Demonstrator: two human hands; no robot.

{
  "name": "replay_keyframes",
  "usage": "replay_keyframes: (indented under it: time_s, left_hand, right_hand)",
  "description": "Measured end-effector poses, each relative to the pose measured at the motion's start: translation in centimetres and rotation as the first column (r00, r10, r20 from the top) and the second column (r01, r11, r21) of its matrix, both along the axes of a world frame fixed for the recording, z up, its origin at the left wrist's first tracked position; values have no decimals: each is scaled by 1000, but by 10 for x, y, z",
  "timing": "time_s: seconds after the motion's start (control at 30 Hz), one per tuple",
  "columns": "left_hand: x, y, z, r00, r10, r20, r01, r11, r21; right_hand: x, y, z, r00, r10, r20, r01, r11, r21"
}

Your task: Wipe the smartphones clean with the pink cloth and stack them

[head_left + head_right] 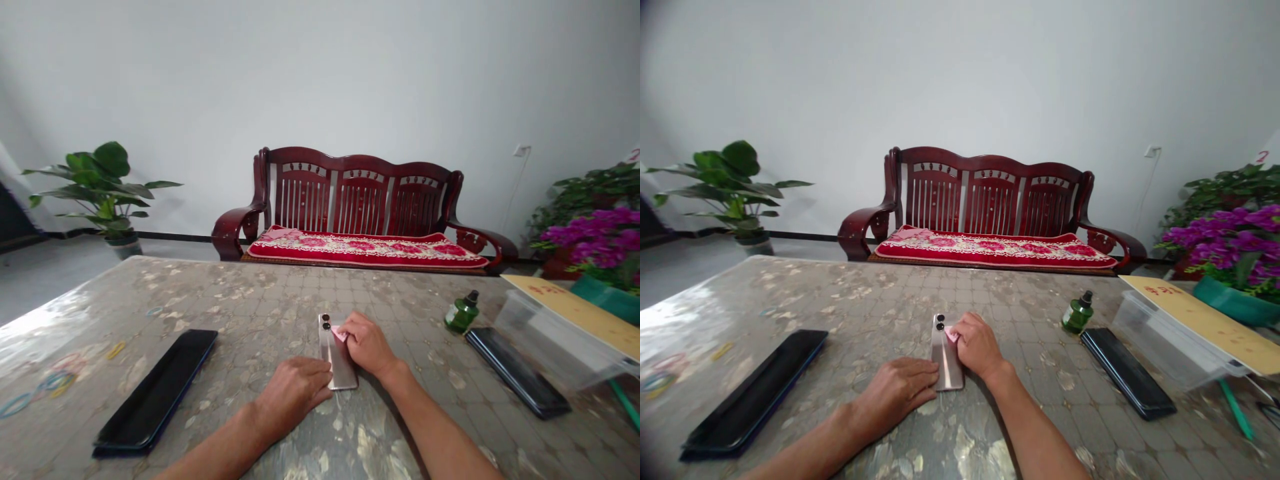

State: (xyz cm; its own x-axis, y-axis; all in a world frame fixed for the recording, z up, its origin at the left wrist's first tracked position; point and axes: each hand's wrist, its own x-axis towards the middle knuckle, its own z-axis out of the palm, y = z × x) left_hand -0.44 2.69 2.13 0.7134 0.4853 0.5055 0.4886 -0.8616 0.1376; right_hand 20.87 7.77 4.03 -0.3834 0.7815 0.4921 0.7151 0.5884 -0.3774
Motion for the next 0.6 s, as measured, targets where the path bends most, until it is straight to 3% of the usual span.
replay_keyframes:
  time_s: [0.2,0.43,0.53,0.6]
  left_hand:
    - [1,-2,4,1000,3,15,-2,1000,-20]
    - [-1,-4,10,999,21,-42,-25,997,-79]
    - [-4,-4,14,996,2,-87,-16,987,-158]
    - [-6,-2,19,992,-9,-128,-19,977,-213]
  right_hand:
    - [4,-12,-2,995,93,-19,-95,992,-83]
    - [8,-6,-6,986,-46,-158,29,993,-112]
    - [11,-6,-5,972,25,-234,-73,977,-199]
    - [13,-7,-3,932,60,-357,-179,934,-309]
